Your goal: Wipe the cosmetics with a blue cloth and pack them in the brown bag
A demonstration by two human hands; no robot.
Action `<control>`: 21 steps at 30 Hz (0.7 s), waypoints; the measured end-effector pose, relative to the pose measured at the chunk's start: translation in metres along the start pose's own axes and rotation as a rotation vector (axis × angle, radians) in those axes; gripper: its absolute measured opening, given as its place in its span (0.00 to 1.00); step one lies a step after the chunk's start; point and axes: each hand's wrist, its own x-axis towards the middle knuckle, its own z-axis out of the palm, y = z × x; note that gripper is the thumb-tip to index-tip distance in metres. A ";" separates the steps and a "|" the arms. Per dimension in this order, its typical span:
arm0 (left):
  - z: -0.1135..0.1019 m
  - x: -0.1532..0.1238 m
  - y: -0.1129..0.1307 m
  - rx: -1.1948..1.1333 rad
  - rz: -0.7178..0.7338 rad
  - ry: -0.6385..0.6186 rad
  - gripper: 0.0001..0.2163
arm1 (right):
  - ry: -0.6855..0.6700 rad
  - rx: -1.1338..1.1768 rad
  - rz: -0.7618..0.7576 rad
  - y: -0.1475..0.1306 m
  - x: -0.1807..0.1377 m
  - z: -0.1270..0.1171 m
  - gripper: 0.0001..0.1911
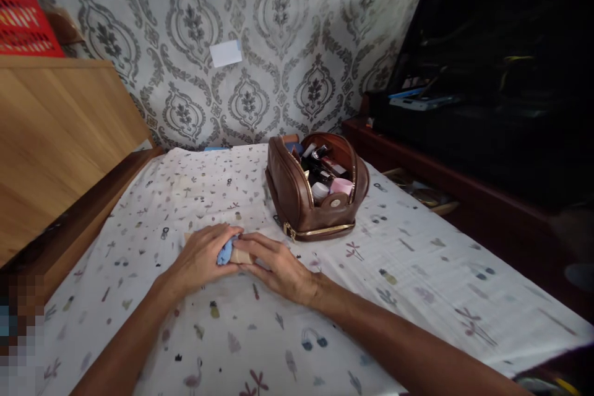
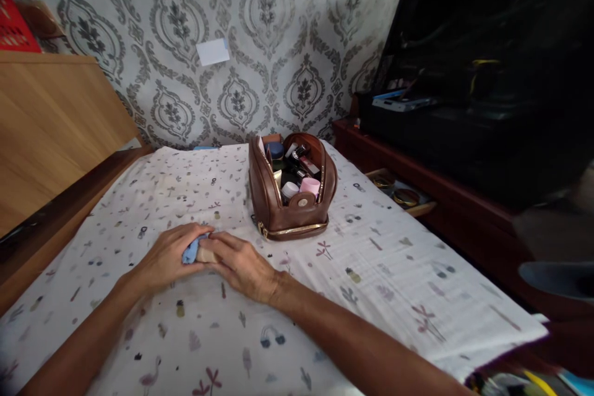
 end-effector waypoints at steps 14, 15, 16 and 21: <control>-0.011 -0.026 -0.038 0.283 -0.163 -0.087 0.21 | 0.046 -0.007 0.040 0.006 0.001 -0.005 0.21; -0.010 -0.026 -0.037 0.309 -0.151 -0.076 0.22 | 0.053 -0.003 0.036 0.005 0.002 -0.006 0.21; -0.010 -0.026 -0.036 0.334 -0.138 -0.062 0.22 | 0.057 0.004 0.036 0.004 0.002 -0.007 0.20; -0.011 -0.028 -0.033 0.393 -0.063 0.052 0.23 | 0.134 0.077 0.121 -0.002 0.008 -0.011 0.19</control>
